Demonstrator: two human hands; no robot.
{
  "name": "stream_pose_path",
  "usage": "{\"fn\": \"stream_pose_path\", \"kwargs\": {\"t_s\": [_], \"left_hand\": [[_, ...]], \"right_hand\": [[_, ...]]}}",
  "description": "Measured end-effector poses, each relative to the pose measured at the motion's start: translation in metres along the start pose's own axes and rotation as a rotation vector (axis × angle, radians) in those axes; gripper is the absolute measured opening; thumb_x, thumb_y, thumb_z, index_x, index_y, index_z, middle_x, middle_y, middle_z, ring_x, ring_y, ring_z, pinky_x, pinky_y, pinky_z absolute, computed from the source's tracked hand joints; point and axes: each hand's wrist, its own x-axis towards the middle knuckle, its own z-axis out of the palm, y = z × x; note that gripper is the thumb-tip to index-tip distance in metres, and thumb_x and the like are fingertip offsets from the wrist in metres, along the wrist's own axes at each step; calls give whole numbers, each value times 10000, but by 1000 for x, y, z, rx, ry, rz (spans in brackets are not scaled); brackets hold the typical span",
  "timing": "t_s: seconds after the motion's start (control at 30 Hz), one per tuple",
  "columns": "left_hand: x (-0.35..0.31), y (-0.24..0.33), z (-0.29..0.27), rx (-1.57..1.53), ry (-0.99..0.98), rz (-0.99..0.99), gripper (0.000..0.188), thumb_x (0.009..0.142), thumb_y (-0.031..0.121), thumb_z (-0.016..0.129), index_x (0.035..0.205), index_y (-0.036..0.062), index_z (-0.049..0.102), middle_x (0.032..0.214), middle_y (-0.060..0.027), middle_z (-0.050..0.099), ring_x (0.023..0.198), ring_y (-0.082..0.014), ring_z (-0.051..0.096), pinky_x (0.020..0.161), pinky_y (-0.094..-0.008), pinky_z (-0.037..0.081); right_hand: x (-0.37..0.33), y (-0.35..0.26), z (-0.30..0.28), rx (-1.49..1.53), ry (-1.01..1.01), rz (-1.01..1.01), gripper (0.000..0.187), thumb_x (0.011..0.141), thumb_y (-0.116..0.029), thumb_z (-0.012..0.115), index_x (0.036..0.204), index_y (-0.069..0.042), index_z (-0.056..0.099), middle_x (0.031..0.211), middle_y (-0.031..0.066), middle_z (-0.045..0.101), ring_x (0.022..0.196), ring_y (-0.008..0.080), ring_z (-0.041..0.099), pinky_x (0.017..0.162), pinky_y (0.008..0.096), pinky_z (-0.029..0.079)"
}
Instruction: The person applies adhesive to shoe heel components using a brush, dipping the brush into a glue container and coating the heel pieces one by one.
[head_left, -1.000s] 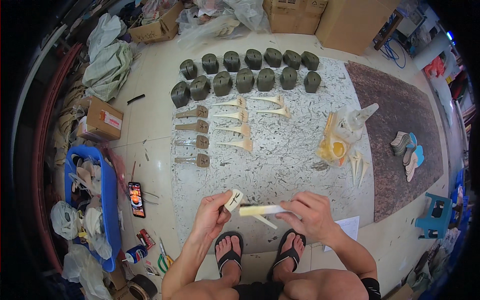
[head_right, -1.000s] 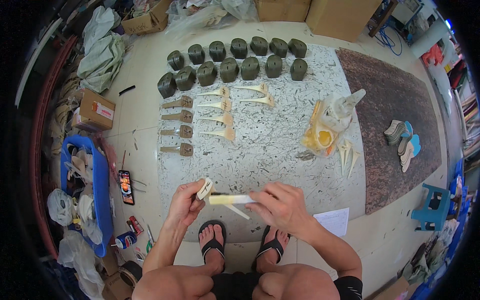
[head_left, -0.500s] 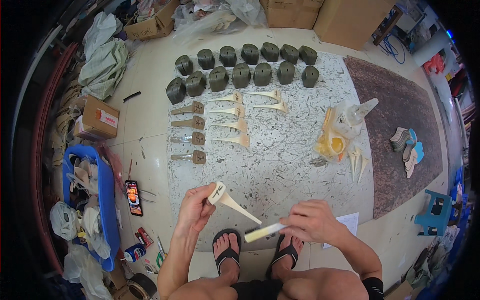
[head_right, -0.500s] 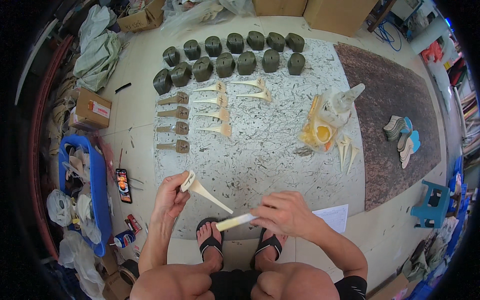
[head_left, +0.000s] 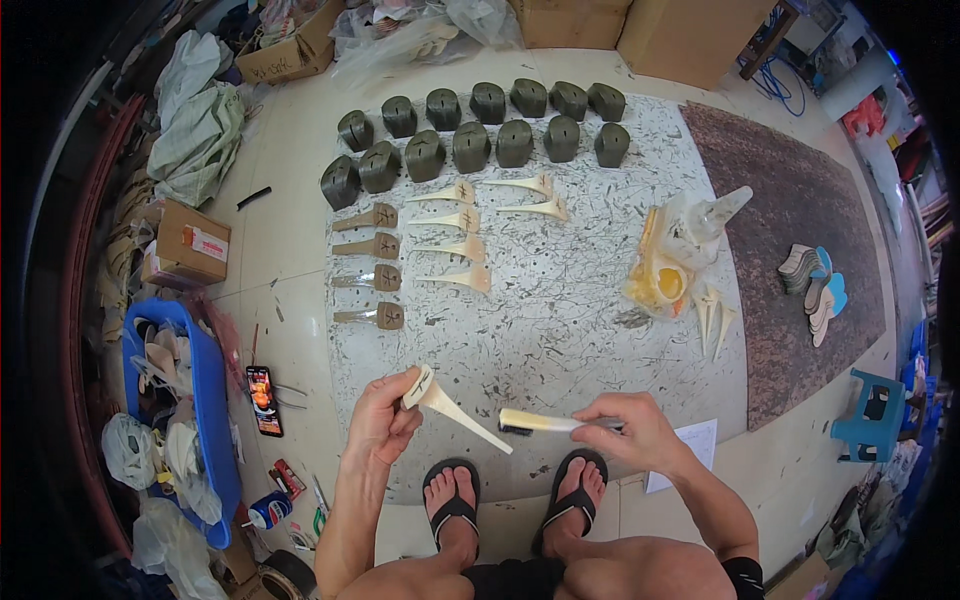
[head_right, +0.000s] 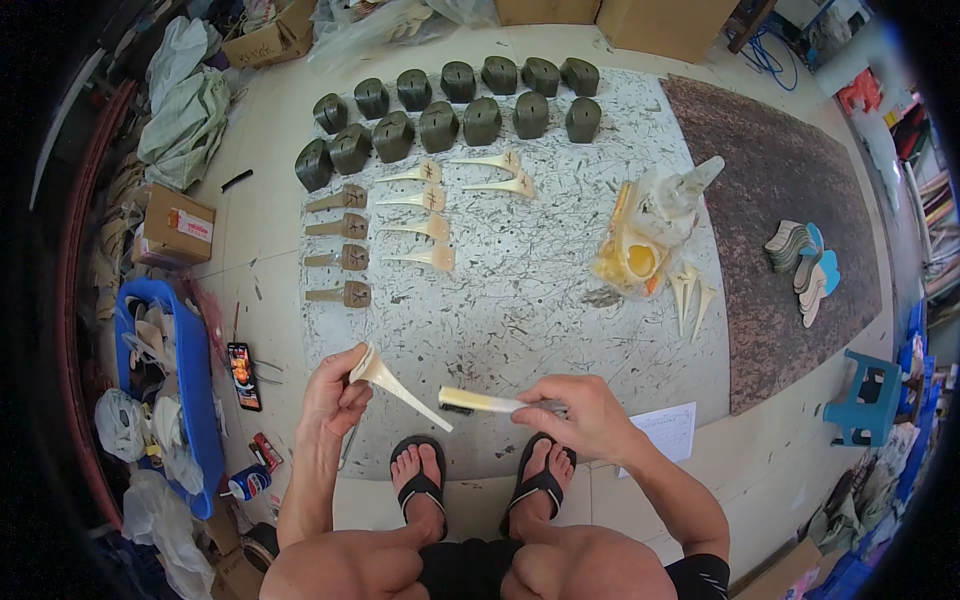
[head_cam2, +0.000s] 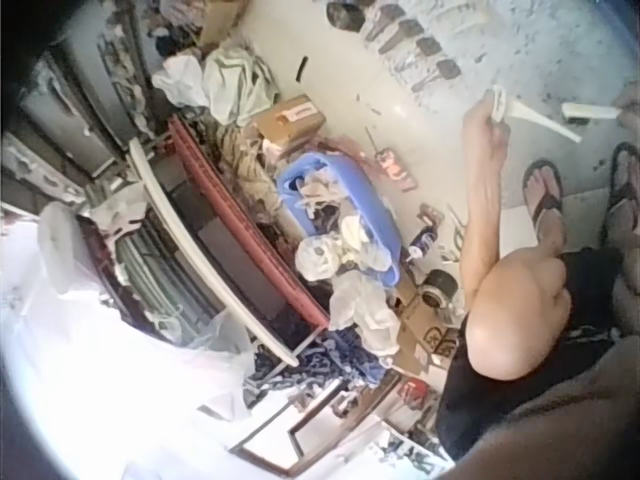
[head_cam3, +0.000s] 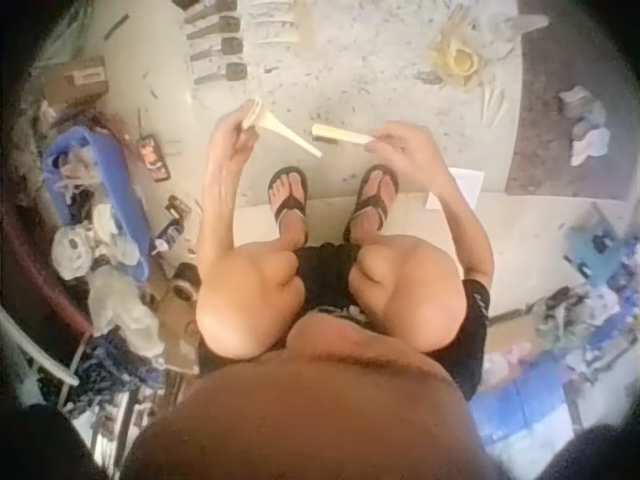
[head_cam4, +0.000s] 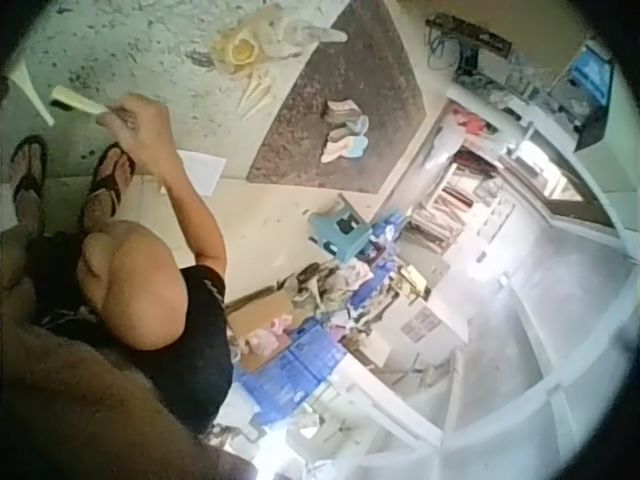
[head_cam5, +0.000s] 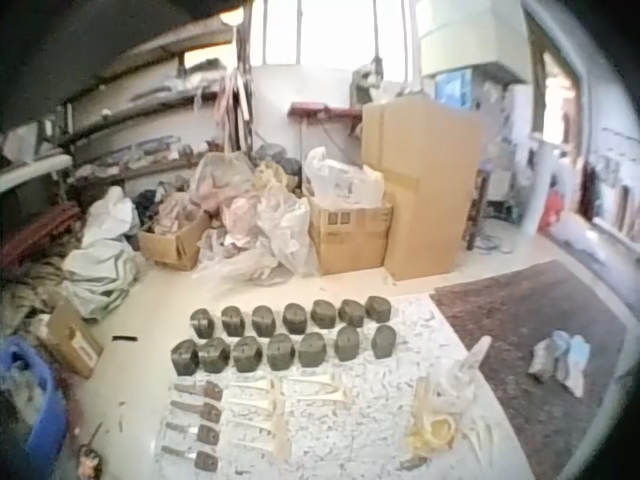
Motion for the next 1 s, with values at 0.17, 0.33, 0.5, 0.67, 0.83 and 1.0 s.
{"fn": "stream_pose_path", "kwargs": {"t_s": [0.17,0.33,0.5,0.67,0.83,1.0], "left_hand": [[0,-4,2,26,-29,-8,217,922,185,584,768,35,609,553,30,501,326,-22,229,344,-195,170],[0,-8,11,53,-29,-34,222,922,193,580,768,35,606,550,25,501,326,-28,239,343,-198,181],[2,-16,9,1,-52,-100,255,934,193,567,770,6,627,532,26,486,336,-26,240,346,-207,170],[1,-23,7,-43,-98,-149,256,940,198,559,786,5,626,521,27,468,339,-29,238,351,-213,165],[3,-35,7,-125,-62,-283,251,947,216,551,811,15,617,536,20,460,334,-41,227,358,-219,174],[1,-45,5,-241,-111,-378,219,948,217,543,879,19,607,572,6,486,334,-44,233,358,-219,184]], "right_hand": [[11,-8,6,145,-82,89,168,829,-185,686,916,-43,707,758,101,684,656,170,645,601,281,485],[22,-16,9,216,-88,20,179,842,-201,673,912,-38,703,753,109,677,634,173,632,599,280,485],[25,-23,7,259,-91,-45,192,833,-219,684,908,-43,704,761,130,670,628,207,638,595,292,488],[27,-26,2,148,-59,-145,195,815,-225,699,899,-49,703,772,119,673,664,241,649,601,309,487],[37,-21,-3,37,39,-104,180,798,-213,705,881,-53,698,758,101,666,688,252,650,609,324,488],[47,-8,-9,-81,82,-179,185,775,-231,722,871,-74,702,763,83,666,692,246,646,622,333,490]]}}
